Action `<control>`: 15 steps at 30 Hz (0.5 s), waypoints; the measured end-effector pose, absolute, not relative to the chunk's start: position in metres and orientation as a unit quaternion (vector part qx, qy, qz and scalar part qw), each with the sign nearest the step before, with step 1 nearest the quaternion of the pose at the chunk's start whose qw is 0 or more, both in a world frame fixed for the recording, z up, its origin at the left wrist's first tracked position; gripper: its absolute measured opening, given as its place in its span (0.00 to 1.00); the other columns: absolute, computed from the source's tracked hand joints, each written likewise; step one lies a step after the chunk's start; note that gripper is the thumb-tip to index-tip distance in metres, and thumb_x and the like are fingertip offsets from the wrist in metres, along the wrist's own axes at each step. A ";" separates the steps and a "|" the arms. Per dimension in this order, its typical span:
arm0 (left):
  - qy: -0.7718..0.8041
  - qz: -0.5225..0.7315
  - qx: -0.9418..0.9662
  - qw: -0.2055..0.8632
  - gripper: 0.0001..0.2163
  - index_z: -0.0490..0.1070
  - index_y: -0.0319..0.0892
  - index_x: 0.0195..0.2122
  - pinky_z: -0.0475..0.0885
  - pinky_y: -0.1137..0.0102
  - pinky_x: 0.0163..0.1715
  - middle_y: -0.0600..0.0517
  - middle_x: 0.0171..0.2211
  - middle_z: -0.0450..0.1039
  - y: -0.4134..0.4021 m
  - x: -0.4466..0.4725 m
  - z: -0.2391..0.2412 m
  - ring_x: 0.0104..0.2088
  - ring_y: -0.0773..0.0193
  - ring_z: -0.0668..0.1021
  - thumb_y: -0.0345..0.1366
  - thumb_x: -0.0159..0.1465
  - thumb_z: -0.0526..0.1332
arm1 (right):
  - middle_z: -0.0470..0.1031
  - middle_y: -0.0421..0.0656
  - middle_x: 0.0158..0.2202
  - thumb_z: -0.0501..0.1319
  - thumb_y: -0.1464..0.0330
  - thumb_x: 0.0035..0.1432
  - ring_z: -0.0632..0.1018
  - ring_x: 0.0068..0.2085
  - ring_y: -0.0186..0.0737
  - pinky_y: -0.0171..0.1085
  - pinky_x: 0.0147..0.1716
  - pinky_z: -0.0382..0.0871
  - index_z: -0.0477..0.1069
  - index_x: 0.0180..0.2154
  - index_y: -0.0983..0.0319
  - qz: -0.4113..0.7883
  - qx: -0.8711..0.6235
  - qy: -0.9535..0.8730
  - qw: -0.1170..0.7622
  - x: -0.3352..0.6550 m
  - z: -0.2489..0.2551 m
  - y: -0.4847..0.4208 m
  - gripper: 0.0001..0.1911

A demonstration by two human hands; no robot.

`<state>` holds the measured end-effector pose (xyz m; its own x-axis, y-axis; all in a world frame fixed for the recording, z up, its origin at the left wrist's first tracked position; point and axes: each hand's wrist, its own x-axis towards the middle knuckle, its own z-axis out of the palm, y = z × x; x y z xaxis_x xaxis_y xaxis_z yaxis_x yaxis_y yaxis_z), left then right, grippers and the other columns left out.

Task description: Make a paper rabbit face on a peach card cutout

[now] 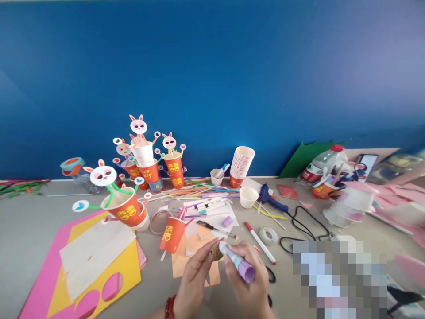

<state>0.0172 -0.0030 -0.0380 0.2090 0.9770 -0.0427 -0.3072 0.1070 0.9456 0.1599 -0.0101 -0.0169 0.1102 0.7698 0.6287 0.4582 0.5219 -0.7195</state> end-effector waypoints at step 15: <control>0.369 0.490 0.477 0.630 0.16 0.71 0.47 0.56 0.64 0.61 0.62 0.49 0.58 0.69 -0.004 0.015 -0.047 0.60 0.53 0.69 0.41 0.69 0.56 | 0.71 0.40 0.28 0.59 0.74 0.57 0.74 0.27 0.38 0.35 0.26 0.70 0.68 0.39 0.60 0.156 -0.479 -0.647 0.573 0.161 -0.014 -0.009 0.07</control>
<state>0.0149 -0.0042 -0.0466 0.2478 0.9688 0.0027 -0.2656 0.0653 0.9619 0.1615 -0.0087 -0.0142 0.1143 0.7982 0.5915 0.4409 0.4928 -0.7502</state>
